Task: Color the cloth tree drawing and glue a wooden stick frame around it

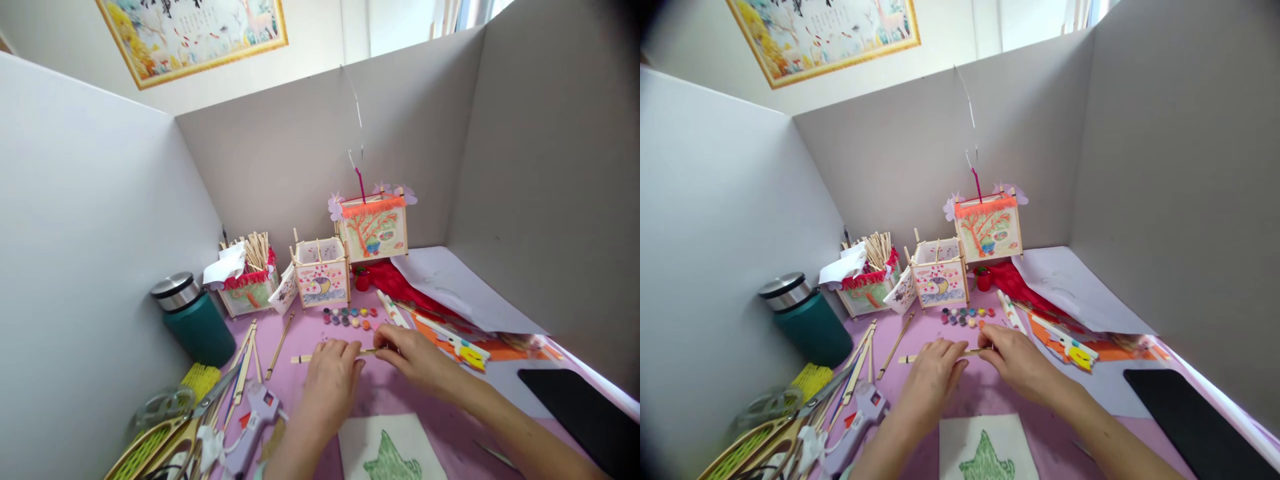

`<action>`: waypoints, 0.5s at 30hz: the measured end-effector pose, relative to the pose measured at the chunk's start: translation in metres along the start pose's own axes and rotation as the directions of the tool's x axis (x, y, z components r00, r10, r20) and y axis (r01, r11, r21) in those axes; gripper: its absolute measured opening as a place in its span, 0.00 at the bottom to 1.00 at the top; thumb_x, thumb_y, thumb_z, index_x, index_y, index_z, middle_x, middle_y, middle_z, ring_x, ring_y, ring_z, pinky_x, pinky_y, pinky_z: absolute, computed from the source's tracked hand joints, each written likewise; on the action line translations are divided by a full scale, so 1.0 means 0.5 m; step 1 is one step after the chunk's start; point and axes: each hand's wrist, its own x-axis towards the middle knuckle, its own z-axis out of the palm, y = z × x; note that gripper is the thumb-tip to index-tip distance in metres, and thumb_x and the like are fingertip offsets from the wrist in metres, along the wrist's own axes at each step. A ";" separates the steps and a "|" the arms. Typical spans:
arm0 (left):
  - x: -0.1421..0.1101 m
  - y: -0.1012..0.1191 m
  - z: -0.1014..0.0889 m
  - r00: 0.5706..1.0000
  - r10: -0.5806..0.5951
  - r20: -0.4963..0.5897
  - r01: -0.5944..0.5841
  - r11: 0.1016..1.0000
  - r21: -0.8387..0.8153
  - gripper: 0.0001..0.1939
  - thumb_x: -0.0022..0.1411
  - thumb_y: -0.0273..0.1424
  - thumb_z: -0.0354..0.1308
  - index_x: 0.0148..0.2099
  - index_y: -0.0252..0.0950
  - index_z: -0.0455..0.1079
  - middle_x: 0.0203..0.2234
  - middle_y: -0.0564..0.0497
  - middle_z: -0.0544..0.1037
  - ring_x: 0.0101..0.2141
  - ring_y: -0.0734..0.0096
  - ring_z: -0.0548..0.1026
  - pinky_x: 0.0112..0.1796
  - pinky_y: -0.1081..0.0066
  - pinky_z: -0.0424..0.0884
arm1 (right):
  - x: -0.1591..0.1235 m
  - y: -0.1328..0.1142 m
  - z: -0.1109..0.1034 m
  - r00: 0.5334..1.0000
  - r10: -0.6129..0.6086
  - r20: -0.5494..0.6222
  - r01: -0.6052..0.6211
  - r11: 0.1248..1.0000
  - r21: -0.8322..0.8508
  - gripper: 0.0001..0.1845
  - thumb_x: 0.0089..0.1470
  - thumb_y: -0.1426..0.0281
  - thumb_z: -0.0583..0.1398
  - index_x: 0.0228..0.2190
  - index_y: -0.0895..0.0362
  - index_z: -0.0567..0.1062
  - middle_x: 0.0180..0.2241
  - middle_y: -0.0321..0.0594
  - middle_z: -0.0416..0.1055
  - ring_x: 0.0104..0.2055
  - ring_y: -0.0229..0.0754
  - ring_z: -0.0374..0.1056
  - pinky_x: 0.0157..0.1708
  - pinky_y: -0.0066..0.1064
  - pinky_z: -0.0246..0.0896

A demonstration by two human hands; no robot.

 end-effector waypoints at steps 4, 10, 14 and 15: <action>-0.004 0.011 -0.015 0.989 -0.136 0.061 0.149 0.915 -0.376 0.13 0.64 0.31 0.44 0.35 0.37 0.69 0.25 0.52 0.72 0.26 0.73 0.68 0.29 0.73 0.60 | 0.017 -0.012 0.010 0.996 0.091 -0.008 -0.078 0.889 0.452 0.11 0.54 0.61 0.56 0.29 0.57 0.69 0.22 0.32 0.62 0.23 0.34 0.57 0.23 0.25 0.51; -0.013 -0.008 -0.012 0.950 -0.244 0.196 0.312 0.693 -0.650 0.11 0.61 0.33 0.50 0.28 0.35 0.67 0.20 0.55 0.68 0.23 0.77 0.62 0.25 0.76 0.55 | 0.026 -0.009 0.007 0.956 0.225 -0.186 -0.075 0.806 0.587 0.18 0.51 0.54 0.58 0.26 0.58 0.71 0.19 0.33 0.61 0.22 0.34 0.56 0.21 0.26 0.51; -0.013 -0.027 0.007 0.923 -0.295 0.245 0.375 0.559 -0.739 0.12 0.61 0.37 0.50 0.34 0.34 0.69 0.20 0.56 0.65 0.21 0.79 0.59 0.23 0.76 0.52 | 0.031 0.000 -0.011 0.935 0.273 -0.225 -0.105 0.822 0.560 0.21 0.51 0.52 0.56 0.24 0.59 0.71 0.21 0.35 0.64 0.22 0.34 0.58 0.21 0.26 0.52; -0.012 -0.029 0.009 0.915 -0.300 0.269 0.392 0.508 -0.767 0.13 0.61 0.38 0.49 0.36 0.34 0.70 0.20 0.56 0.65 0.19 0.80 0.57 0.22 0.76 0.51 | 0.031 0.001 -0.010 0.942 0.266 -0.203 -0.110 0.819 0.563 0.22 0.52 0.52 0.55 0.25 0.59 0.72 0.22 0.36 0.65 0.22 0.33 0.58 0.21 0.26 0.51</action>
